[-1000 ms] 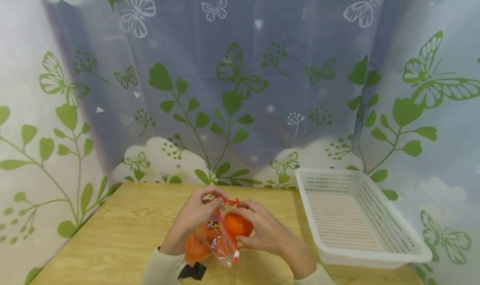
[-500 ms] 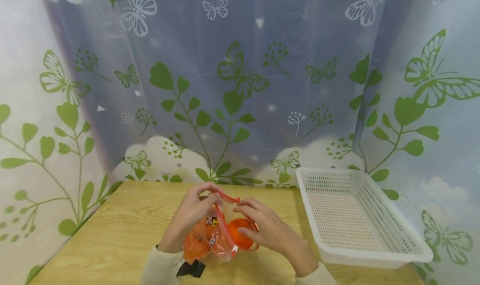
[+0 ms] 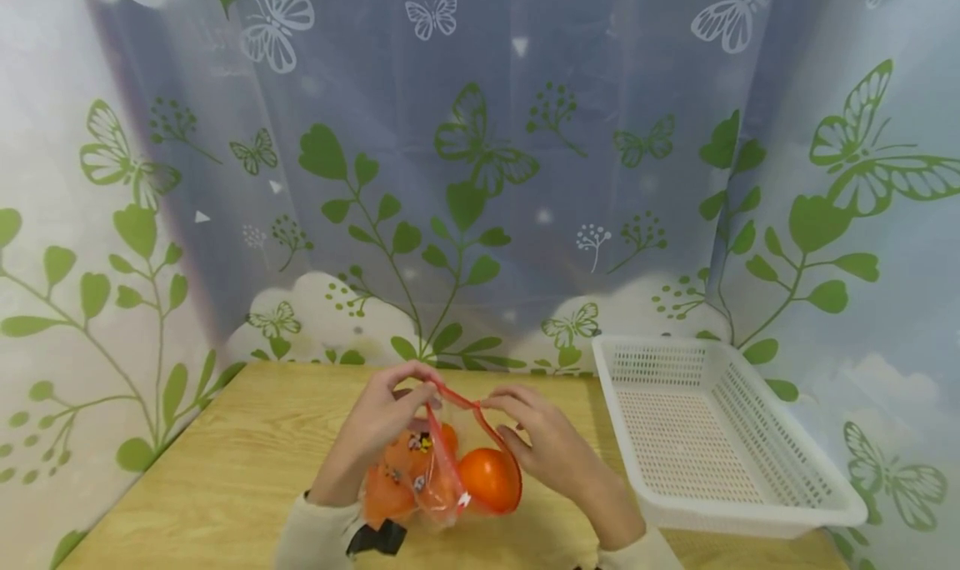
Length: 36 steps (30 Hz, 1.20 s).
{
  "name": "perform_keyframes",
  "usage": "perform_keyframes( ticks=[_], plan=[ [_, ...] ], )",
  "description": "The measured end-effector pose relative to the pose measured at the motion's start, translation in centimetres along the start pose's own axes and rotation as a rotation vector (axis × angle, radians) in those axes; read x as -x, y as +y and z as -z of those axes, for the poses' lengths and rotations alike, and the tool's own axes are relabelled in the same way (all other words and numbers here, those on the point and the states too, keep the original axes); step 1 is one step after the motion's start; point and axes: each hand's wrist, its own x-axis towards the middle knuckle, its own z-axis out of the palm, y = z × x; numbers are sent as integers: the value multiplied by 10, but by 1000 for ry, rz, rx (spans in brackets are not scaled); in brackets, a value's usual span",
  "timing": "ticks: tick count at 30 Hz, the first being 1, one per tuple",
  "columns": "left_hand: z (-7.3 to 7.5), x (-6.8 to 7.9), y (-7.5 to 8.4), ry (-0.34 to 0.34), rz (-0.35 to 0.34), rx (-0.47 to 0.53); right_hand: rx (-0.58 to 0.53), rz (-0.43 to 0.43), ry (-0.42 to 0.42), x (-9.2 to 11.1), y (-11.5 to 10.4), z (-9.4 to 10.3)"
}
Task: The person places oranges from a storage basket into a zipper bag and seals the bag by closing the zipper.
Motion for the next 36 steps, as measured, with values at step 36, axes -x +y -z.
perform_keyframes(
  ticks=[36],
  plan=[
    [32,7,19,-185,-77,-45,221,61,379,-28,-1,1]
  ],
)
